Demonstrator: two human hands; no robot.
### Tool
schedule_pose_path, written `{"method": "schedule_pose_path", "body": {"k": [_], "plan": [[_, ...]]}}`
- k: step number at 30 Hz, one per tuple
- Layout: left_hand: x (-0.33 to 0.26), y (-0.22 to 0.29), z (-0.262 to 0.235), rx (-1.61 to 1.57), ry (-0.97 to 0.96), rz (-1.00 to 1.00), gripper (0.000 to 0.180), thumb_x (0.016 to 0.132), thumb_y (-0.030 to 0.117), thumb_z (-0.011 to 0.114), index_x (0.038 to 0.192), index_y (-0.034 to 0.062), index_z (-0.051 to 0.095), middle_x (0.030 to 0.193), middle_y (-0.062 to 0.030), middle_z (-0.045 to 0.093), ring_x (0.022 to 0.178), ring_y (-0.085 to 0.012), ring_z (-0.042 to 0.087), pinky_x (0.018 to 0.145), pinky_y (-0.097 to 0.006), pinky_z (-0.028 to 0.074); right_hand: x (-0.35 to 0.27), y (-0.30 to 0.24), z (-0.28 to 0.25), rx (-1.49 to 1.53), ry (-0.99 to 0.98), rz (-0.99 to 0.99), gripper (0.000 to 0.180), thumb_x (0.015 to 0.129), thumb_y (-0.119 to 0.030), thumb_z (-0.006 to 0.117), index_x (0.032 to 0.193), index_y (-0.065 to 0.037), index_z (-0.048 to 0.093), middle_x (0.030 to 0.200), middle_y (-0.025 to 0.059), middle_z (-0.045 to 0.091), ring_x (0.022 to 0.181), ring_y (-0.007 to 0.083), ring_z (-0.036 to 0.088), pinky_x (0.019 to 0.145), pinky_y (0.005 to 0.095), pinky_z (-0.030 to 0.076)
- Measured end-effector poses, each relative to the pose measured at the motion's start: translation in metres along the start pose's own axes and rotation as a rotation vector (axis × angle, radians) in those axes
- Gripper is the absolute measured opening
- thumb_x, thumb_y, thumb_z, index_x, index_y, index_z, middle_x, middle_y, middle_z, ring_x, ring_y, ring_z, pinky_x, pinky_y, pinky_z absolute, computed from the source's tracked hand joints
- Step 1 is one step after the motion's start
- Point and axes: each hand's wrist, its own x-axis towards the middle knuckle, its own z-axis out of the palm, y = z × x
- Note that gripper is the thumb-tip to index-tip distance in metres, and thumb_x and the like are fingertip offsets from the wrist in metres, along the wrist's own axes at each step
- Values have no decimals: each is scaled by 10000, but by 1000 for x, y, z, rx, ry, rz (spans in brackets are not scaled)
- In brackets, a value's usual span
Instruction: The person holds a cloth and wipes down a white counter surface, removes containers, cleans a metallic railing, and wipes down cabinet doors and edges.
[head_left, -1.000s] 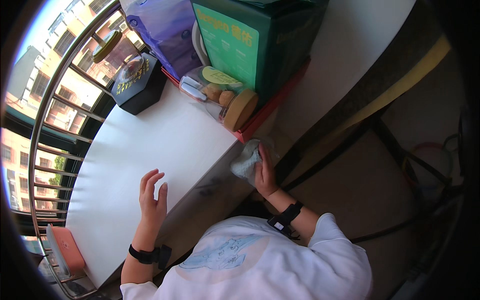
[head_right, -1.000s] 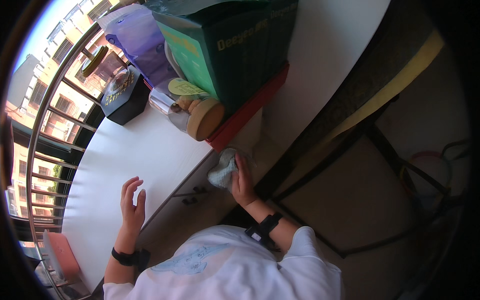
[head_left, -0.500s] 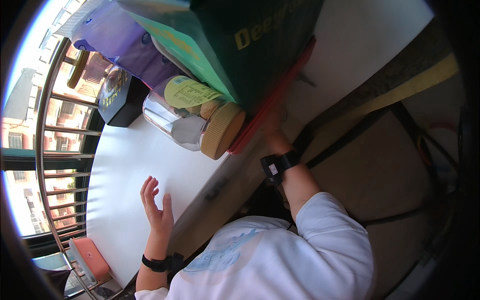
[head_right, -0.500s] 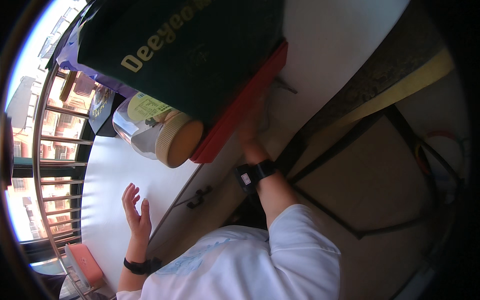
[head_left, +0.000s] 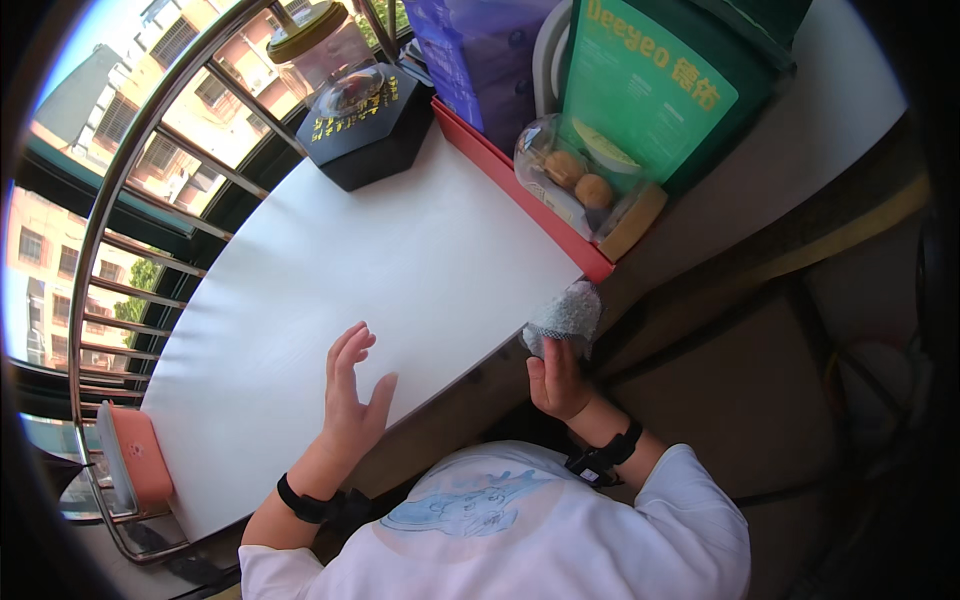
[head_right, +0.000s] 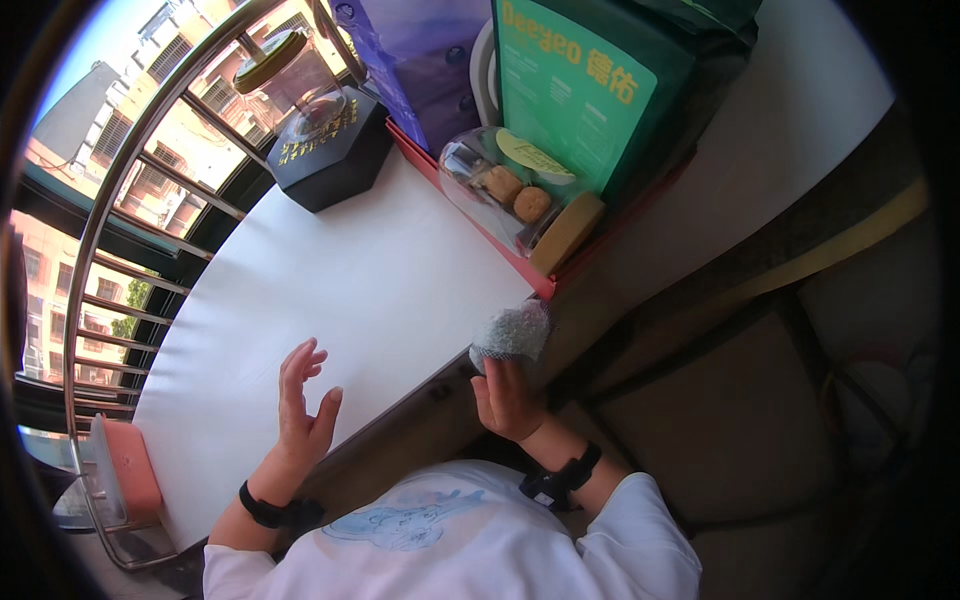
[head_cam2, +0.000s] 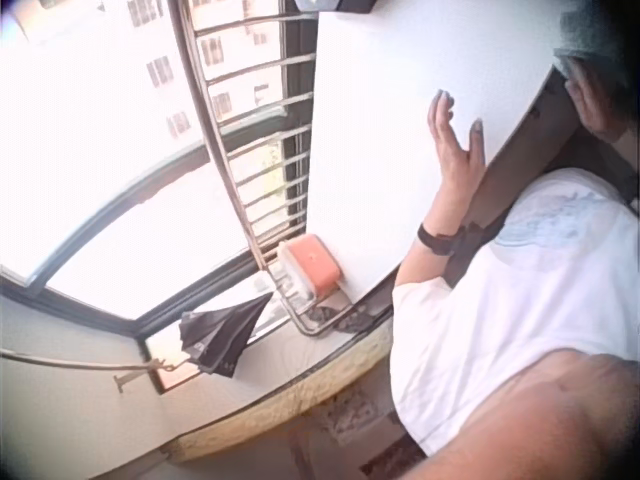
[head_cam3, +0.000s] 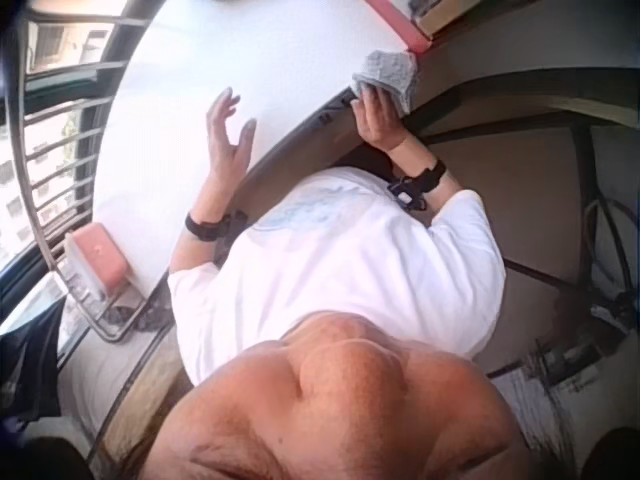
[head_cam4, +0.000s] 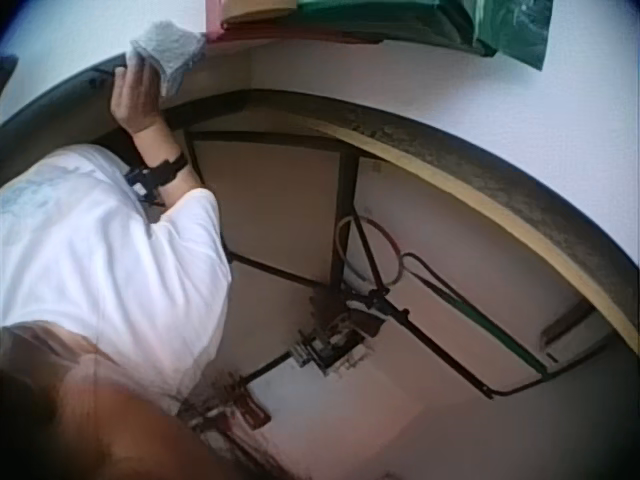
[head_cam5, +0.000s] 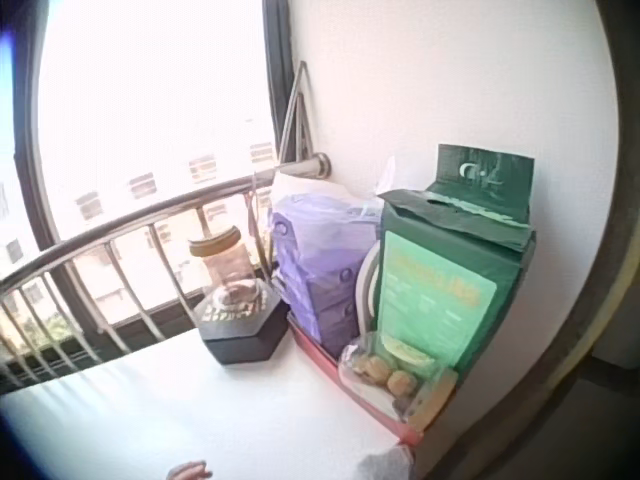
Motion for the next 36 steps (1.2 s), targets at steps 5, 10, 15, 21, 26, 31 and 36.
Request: {"method": "schedule_pose_path", "body": {"k": [5,10,15,21,26,31,36], "plan": [[-5,-19,-40,67,-10,70,523,851,17,603,1331,19,395,1347,-196,412,1164,-305,508,930,-379,441,101,-35,3,147,-435,-43,520,951,-178,475,1363,100,323,1373,312,363,1295,416,363,1074,395,313],[18,-32,-83,127,-104,80,480,826,64,650,1271,52,471,1304,-197,440,1165,-354,494,959,-403,441,165,-28,36,-329,-966,-185,634,963,-450,380,1419,-13,322,1490,192,272,1397,337,222,1144,441,165],[60,-42,-117,207,-195,16,428,888,100,615,1280,86,444,1309,-189,423,1184,-367,475,955,-404,456,193,46,71,-561,-505,301,685,948,-483,359,1432,-4,284,1508,190,240,1422,327,147,1154,441,105],[138,-57,-126,171,-235,-79,475,914,240,604,1320,72,421,1333,-175,410,1189,-335,479,982,-374,430,199,11,96,-561,-628,168,673,944,-484,360,1383,26,351,1442,235,324,1374,355,246,1149,443,119],[222,-82,-103,47,-88,-182,778,793,367,737,1399,65,354,1337,-216,423,1223,-329,464,997,-386,418,186,16,100,-430,-525,32,621,937,-450,390,1331,30,422,1363,238,422,1300,386,349,1129,465,175],[294,-89,-86,6,220,-79,1022,663,462,820,1442,88,276,1340,-249,394,1253,-362,430,1028,-409,392,187,18,102,-445,-482,17,577,934,-419,412,1295,27,465,1345,240,441,1287,389,365,1111,471,218],[352,-76,-90,332,310,-56,1075,578,645,777,1428,152,342,1299,-246,393,1257,-405,402,1026,-429,380,198,17,104,-434,-400,10,546,915,-406,451,1232,34,511,1264,224,494,1221,381,413,1087,474,252]]}}
